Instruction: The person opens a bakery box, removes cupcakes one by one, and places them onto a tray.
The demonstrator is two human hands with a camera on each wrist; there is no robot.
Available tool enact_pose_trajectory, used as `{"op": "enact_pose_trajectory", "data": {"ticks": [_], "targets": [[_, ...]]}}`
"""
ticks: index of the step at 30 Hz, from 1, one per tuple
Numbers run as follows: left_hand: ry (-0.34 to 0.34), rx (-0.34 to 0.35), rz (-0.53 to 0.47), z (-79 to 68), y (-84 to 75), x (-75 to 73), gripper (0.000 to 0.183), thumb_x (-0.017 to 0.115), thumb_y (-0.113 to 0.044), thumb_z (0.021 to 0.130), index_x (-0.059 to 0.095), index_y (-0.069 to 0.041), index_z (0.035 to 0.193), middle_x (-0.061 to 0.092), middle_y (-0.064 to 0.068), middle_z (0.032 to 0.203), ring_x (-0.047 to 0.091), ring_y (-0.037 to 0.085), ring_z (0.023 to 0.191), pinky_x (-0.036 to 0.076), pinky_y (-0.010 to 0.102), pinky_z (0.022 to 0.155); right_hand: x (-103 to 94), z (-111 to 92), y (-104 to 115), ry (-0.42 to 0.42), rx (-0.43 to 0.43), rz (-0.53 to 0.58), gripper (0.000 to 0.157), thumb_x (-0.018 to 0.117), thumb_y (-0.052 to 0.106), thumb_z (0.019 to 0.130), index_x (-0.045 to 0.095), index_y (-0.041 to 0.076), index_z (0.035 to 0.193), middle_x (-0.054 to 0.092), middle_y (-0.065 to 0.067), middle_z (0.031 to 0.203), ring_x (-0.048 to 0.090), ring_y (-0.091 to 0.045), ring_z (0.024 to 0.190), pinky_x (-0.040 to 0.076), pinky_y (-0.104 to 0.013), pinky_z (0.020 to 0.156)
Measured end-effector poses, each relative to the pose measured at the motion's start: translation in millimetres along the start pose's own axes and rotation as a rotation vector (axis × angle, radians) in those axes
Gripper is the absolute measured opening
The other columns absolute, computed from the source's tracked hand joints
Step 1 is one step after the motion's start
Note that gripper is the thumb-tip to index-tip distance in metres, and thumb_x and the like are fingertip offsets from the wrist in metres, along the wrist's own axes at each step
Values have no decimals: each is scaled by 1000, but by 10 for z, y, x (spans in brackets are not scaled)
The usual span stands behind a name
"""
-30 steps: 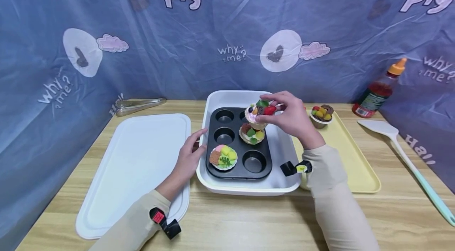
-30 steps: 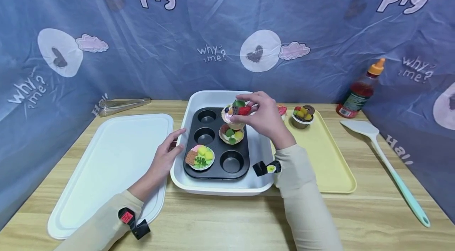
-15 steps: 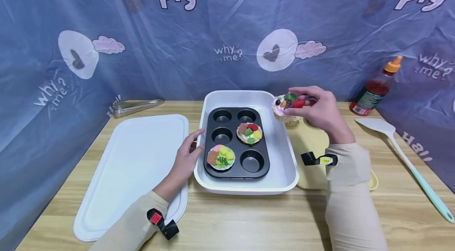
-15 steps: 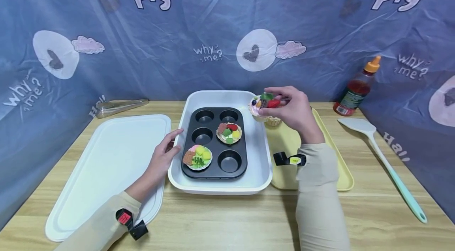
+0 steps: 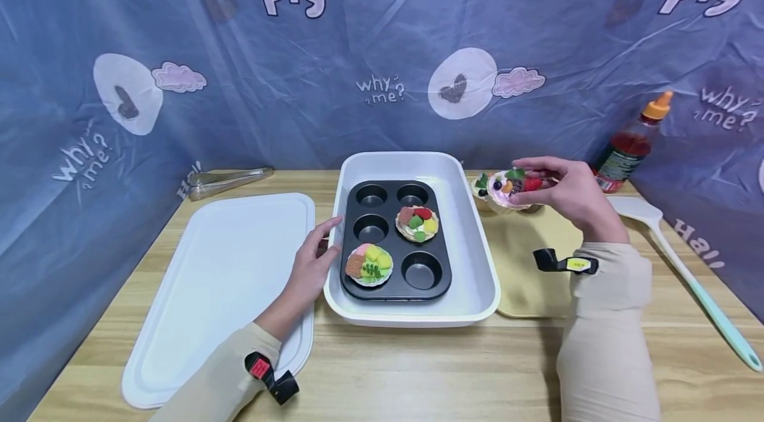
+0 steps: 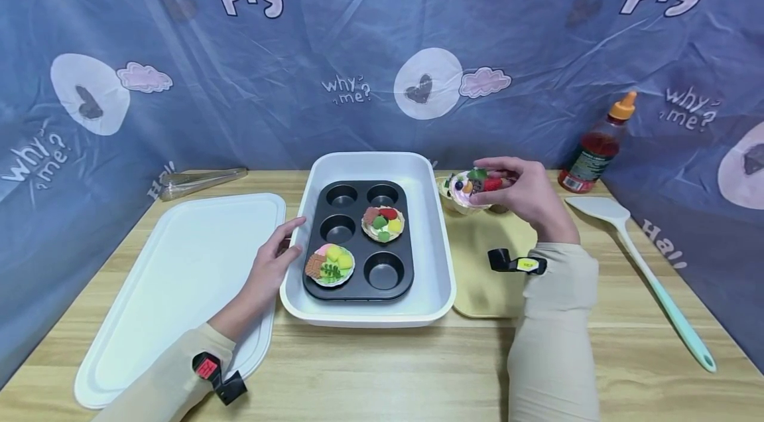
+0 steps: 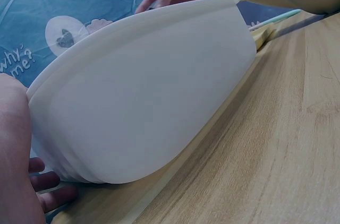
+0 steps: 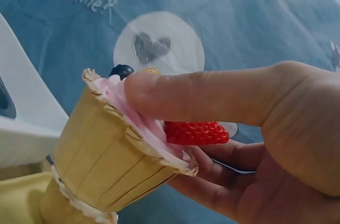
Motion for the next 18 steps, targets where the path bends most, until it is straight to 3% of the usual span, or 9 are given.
{"op": "enact_pose_trajectory", "data": {"ticks": [7,13,18], "targets": [[-2,3,10,1,-8,-6,53,51,-6,98,48,-15,150,49,17,139,52,28,114,42,39,100,28,40,-196,34,31,34,70,92,19,70,64,8,134,67,28,97,63,6,92,51,-14,75],[-4,14,-1,8,-23,-6,53,52,-4,97,49,-15,149,50,17,137,52,30,113,42,40,101,68,50,-266,82,48,39,70,93,14,69,65,6,133,70,24,92,65,0,87,53,-19,73],[-5,16,-1,11,-14,-4,53,52,-4,97,49,-15,149,50,17,137,52,29,113,42,40,101,123,58,-281,138,16,57,67,92,7,67,68,6,129,72,19,94,65,-3,84,54,-21,70]]}}
Point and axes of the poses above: each hand's wrist, its own z-axis towards the middle knuckle, its own x-axis out of the palm, y = z × x, the point moved 7 cm from there along z, towards the middle knuckle
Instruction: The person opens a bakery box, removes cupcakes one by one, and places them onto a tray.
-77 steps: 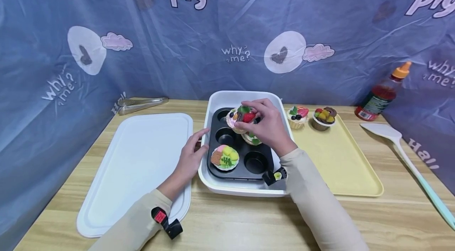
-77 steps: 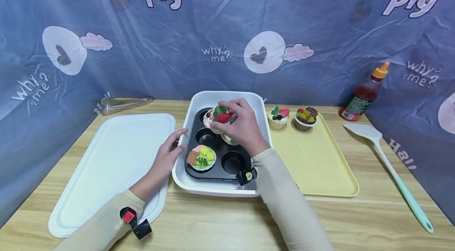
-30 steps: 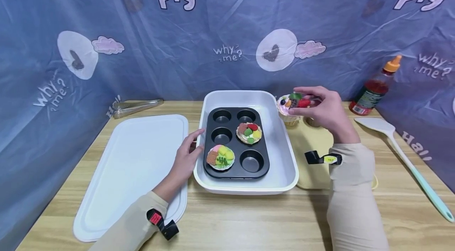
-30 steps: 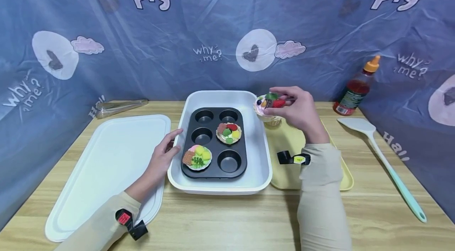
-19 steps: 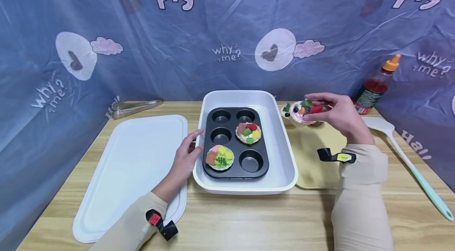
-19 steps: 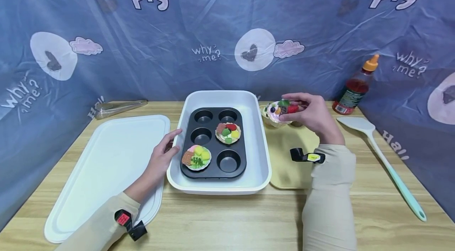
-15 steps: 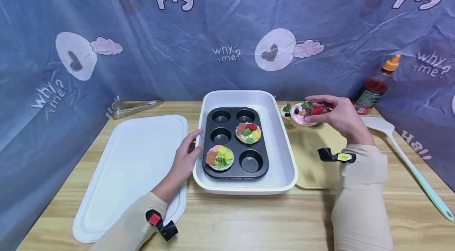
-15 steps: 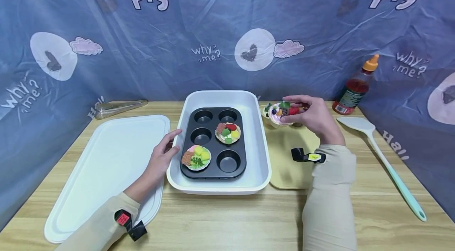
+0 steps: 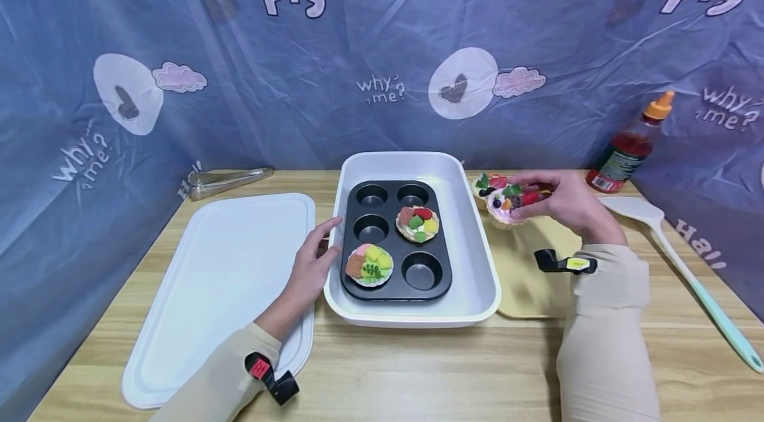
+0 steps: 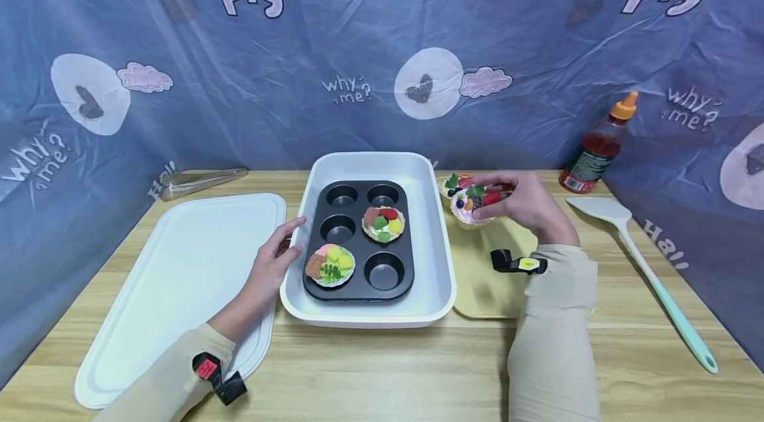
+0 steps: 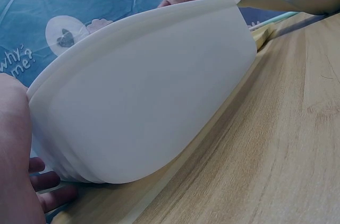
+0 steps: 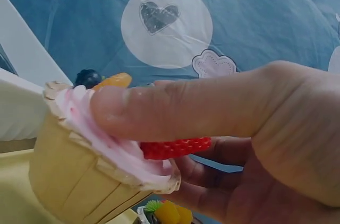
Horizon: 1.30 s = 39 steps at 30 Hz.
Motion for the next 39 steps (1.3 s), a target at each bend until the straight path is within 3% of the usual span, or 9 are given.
{"op": "enact_pose_trajectory", "data": {"ticks": [5,13,20,23,29,39], "targets": [[1,-1,3,-9,-4,-2,53,51,-5,98,48,-14,150,50,17,137,52,28,113,42,39,100,48,16,-16,55,-33,-29,68,92,4,65,68,4,128,69,19,103,62,-3,87,54,-20,71],[-6,-7,-5,-5,-3,-2,52,52,-5,97,49,-14,149,50,17,137,53,28,111,43,37,97,105,17,-97,126,26,-179,74,95,26,63,68,12,130,59,-4,128,55,-8,104,44,-14,84],[-8,-9,-9,10,13,-2,54,53,-5,96,50,-16,149,52,16,135,54,29,112,43,39,99,156,30,-105,177,-63,-167,67,94,17,63,70,7,125,71,6,116,60,-1,99,45,-11,84],[-7,-7,-7,6,15,-3,53,53,-5,96,49,-15,149,52,16,135,54,28,113,42,39,100,182,36,-111,197,-88,-161,67,94,15,64,70,4,125,72,2,117,61,1,97,47,-11,83],[-5,-7,-10,4,29,3,54,53,-5,96,49,-14,149,52,16,135,54,28,113,43,38,100,211,40,-169,224,-47,-155,69,94,13,61,70,4,124,70,-14,125,63,0,96,49,-14,83],[-5,-14,-11,-3,36,1,54,53,-5,97,49,-16,149,52,16,136,54,27,112,43,37,98,233,49,-207,259,-16,-150,68,93,12,62,69,4,126,71,-13,122,64,-1,96,50,-16,83]]}}
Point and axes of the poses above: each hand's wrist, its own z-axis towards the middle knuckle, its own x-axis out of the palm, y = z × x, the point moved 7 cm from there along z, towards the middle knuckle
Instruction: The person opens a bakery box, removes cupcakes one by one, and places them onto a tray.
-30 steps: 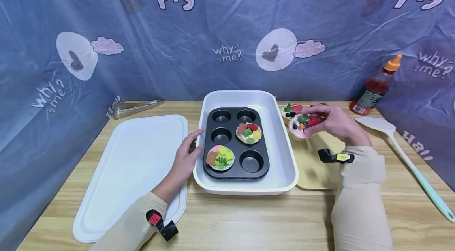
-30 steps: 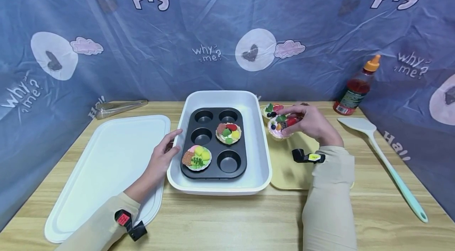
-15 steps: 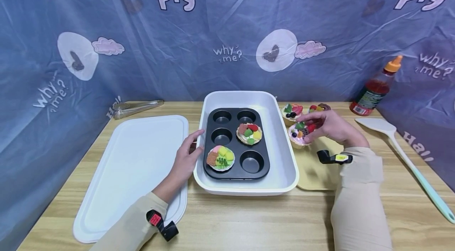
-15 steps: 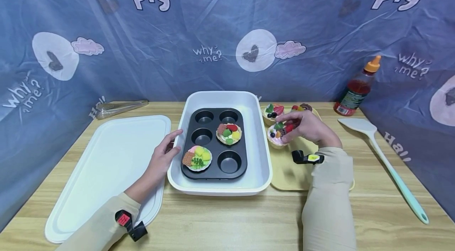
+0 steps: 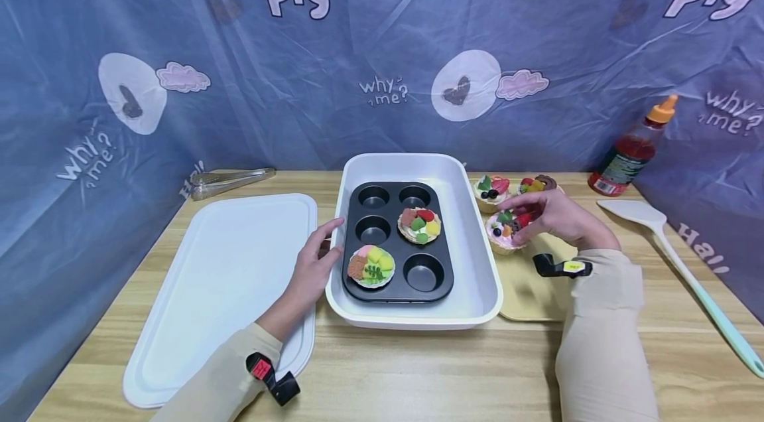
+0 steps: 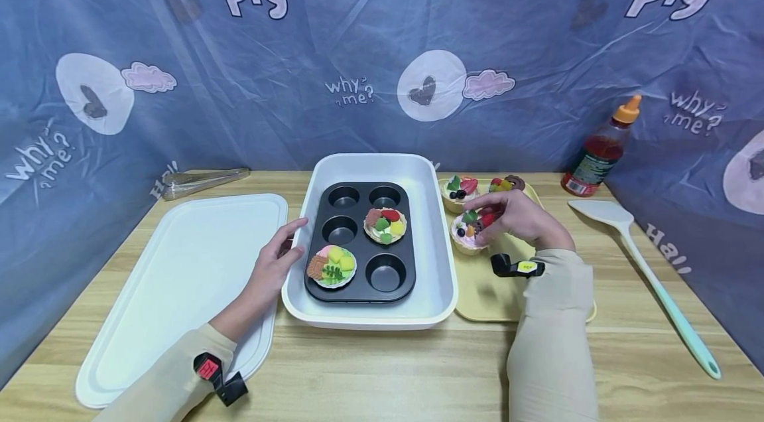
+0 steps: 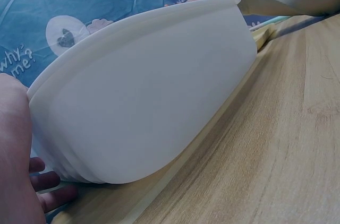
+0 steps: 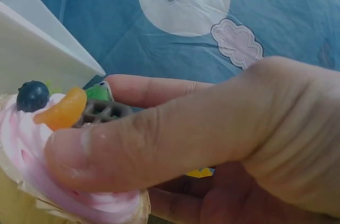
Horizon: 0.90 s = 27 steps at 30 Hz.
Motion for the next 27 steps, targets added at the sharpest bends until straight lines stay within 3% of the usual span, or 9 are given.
{"op": "enact_pose_trajectory", "data": {"ticks": [19,23,27], "targets": [[0,2,2,-5,-11,-2,54,53,-5,97,49,-15,149,52,16,135,54,28,113,43,38,100,16,24,1,20,31,-19,74,92,15,66,64,5,134,64,-18,136,61,-1,103,47,-13,86],[1,-2,7,-11,-18,-1,54,52,-6,97,49,-16,149,52,16,136,54,28,114,43,39,100,13,29,15,15,15,22,74,89,9,69,60,1,137,64,-19,135,62,2,102,50,-14,86],[-3,3,8,-3,-20,-1,54,53,-5,96,49,-15,149,52,16,135,54,28,114,43,39,100,-24,25,52,-23,-6,79,71,85,2,73,57,-3,138,69,-3,126,63,0,104,51,-15,86]]}}
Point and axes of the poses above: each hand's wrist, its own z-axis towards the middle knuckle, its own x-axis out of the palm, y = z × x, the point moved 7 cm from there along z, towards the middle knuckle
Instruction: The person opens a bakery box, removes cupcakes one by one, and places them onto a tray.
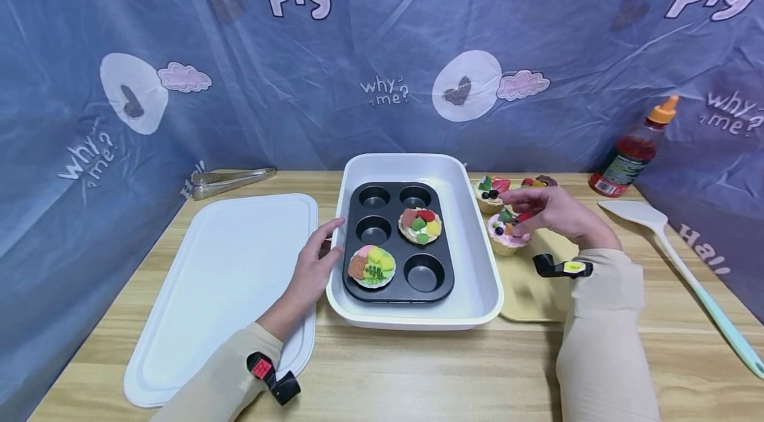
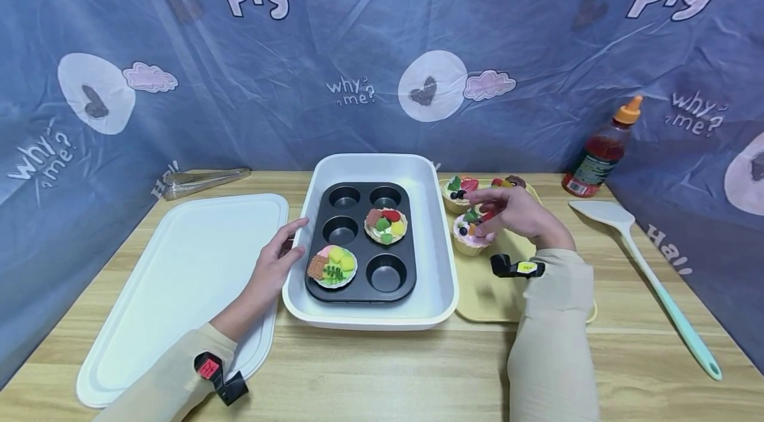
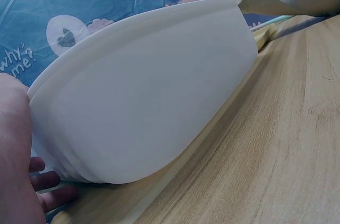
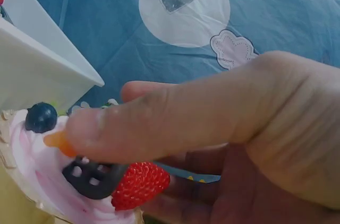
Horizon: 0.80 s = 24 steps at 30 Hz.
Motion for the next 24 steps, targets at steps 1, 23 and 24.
{"op": "enact_pose_trajectory", "data": {"ticks": [1,23,24], "targets": [[-1,2,2,1,1,0,54,53,-6,96,49,-15,149,52,16,135,54,28,114,43,39,100,-11,-5,14,-14,-7,12,71,84,2,73,56,-4,138,69,3,123,63,-1,104,51,-15,86],[2,9,-10,9,-4,-3,54,53,-5,96,49,-14,149,52,17,134,54,29,112,43,38,99,172,17,811,-151,-118,-7,47,78,18,88,65,3,130,67,-17,126,66,-3,99,55,-16,81],[3,9,-10,8,-7,-2,54,53,-5,96,49,-14,149,52,17,134,54,28,112,43,38,99,206,29,857,-154,-132,-9,45,78,17,88,65,3,129,67,-17,125,66,-3,98,55,-16,81]]}}
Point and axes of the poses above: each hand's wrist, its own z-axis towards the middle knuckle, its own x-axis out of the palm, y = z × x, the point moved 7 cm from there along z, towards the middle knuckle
